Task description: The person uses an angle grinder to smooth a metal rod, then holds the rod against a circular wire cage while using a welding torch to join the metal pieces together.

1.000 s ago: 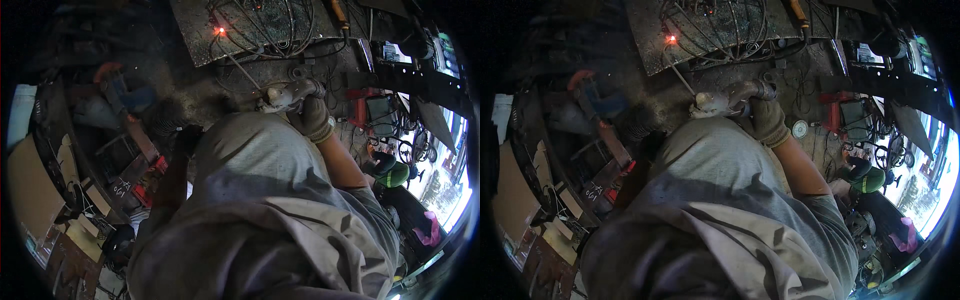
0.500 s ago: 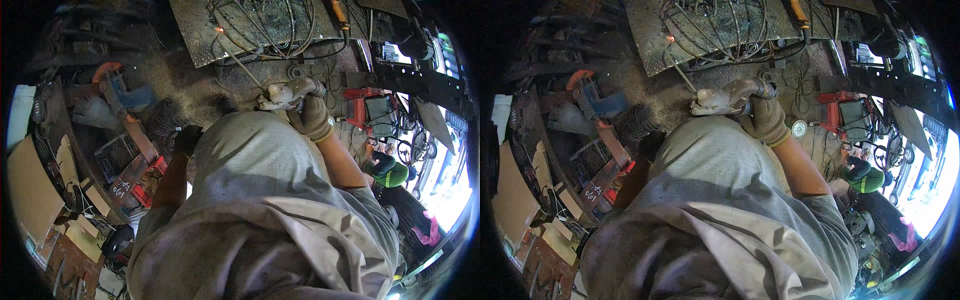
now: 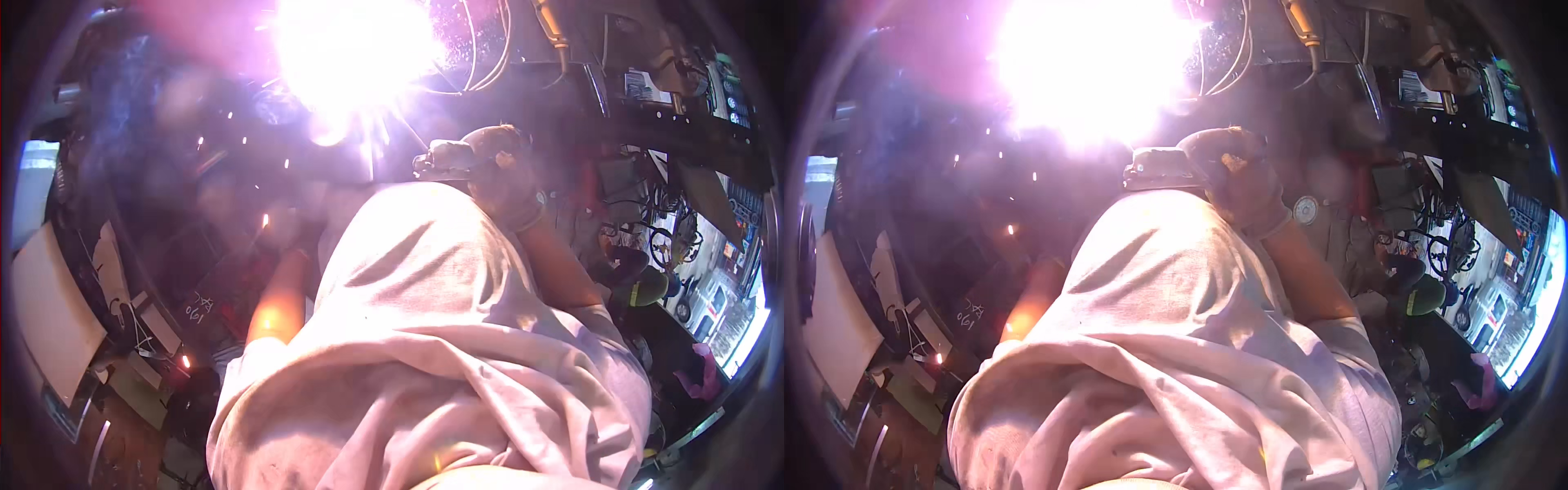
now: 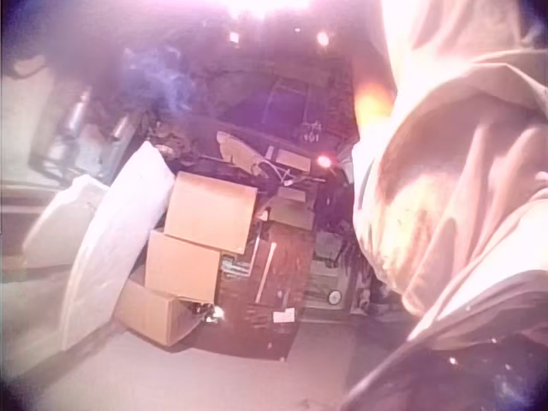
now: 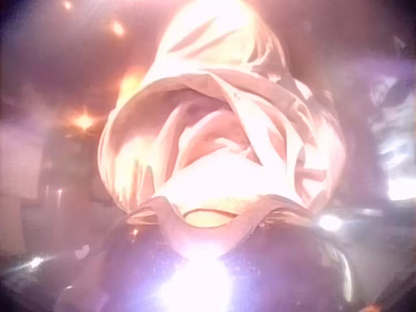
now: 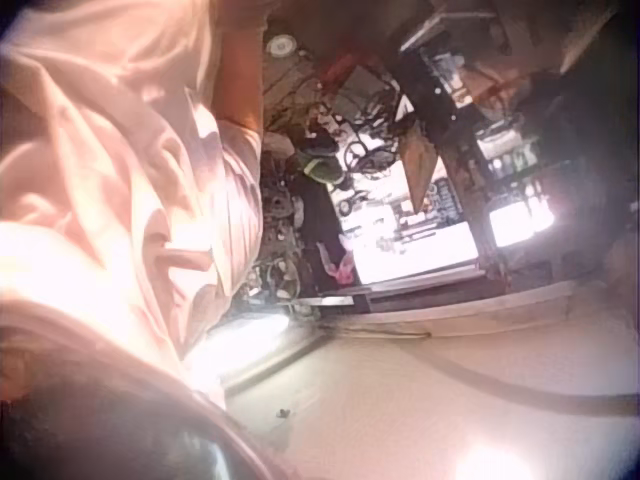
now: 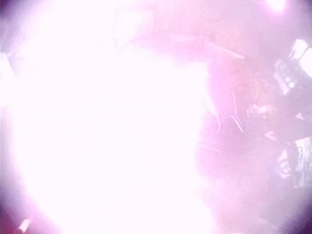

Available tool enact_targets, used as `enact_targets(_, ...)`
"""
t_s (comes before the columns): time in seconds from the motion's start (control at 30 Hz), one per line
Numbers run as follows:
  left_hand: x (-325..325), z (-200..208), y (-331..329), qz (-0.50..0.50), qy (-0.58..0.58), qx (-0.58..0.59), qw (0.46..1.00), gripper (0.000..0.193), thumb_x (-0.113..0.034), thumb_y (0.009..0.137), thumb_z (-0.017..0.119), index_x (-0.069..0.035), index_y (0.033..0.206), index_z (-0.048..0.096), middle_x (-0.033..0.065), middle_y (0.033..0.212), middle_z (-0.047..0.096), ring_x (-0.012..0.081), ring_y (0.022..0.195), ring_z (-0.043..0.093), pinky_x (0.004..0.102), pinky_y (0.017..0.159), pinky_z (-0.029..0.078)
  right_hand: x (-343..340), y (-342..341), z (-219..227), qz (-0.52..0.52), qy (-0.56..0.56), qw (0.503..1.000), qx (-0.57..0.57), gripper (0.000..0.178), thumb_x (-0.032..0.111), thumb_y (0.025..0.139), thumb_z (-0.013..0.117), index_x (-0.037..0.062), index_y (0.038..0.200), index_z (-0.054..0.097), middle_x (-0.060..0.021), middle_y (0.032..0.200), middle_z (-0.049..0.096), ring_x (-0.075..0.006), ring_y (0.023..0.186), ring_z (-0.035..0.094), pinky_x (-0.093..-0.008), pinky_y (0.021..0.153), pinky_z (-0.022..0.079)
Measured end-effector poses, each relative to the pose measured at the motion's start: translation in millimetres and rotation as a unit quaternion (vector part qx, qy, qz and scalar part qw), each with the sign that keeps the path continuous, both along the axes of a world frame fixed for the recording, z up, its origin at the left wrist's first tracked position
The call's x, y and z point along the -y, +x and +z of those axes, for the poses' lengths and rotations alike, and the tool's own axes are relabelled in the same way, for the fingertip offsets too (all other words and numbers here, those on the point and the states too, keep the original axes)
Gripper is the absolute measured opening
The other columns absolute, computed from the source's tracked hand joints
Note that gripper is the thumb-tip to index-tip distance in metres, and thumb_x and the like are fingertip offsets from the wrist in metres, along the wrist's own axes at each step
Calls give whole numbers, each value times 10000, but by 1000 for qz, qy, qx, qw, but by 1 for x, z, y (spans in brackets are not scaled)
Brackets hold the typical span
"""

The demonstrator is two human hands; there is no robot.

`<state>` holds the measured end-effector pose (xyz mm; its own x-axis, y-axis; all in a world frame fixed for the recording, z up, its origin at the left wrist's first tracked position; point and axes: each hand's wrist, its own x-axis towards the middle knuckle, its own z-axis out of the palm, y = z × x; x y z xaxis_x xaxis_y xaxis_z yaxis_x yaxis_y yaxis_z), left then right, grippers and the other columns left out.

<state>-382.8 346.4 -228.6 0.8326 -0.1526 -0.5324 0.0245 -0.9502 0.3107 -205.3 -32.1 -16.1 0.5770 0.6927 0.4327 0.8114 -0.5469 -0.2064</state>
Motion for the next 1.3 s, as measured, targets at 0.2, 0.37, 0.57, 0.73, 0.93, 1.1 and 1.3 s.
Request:
enact_targets(0.2, 6, -16, 19, -17, -2, 5, 1000, 283, -263, 973, 573, -108, 1177, 693, 143, 1189, 690, 344, 1160, 645, 450, 985, 518, 11, 31, -28, -35, 321, 844, -429, 302, 161, 951, 622, 91, 1244, 609, -107, 1123, 658, -273, 988, 639, -423, 942, 509)
enact_targets(0.37, 6, -34, 31, -37, -22, 33, 999, 279, -249, 970, 572, -104, 1176, 692, 144, 1196, 689, 345, 1168, 643, 447, 995, 514, 39, 53, -45, -104, 355, 673, -640, 307, 314, 1035, 586, 88, 1235, 643, -134, 1273, 683, -287, 1110, 653, -461, 913, 514)
enact_targets(0.57, 5, -68, 24, -75, -64, 119, 988, 275, -233, 968, 571, -98, 1175, 691, 146, 1205, 689, 346, 1176, 641, 442, 1008, 510, 31, 57, -19, -62, 153, 960, -226, 315, 223, 873, 703, 32, 1120, 664, -176, 1095, 698, -345, 917, 686, -426, 785, 541)
enact_targets(0.73, 0, -89, 27, -24, -219, 130, 967, 268, -230, 974, 562, -94, 1167, 688, 150, 1197, 689, 346, 1173, 643, 444, 1008, 509, 37, 49, -36, -77, 78, 988, -109, 280, 152, 809, 717, 28, 1058, 684, -165, 1033, 709, -341, 804, 704, -425, 703, 564)
enact_targets(0.93, 1, -41, 38, -39, -48, 14, 998, 263, -319, 988, 568, -119, 1106, 690, 158, 1090, 690, 367, 1061, 662, 481, 896, 534, 22, 60, -21, -2, 84, 989, -122, 452, 185, 800, 746, 15, 1205, 641, -185, 1183, 689, -383, 1044, 687, -455, 904, 556)
enact_targets(1.1, -1, -41, 38, 19, -116, 43, 992, 269, -353, 981, 576, -130, 1072, 695, 162, 1056, 686, 373, 1022, 667, 486, 836, 542, 34, 57, -38, -16, 78, 973, -217, 552, 232, 798, 778, 41, 1289, 614, -185, 1245, 674, -394, 1141, 663, -454, 965, 541)
enact_targets(1.3, -2, -66, 29, -22, -87, 92, 992, 165, -268, 960, 607, -138, 1005, 698, 136, 1017, 701, 362, 966, 690, 482, 810, 546, 30, 57, -37, -21, 83, 977, -193, 488, 227, 820, 761, 70, 1261, 622, -150, 1230, 682, -372, 1114, 666, -452, 960, 537)
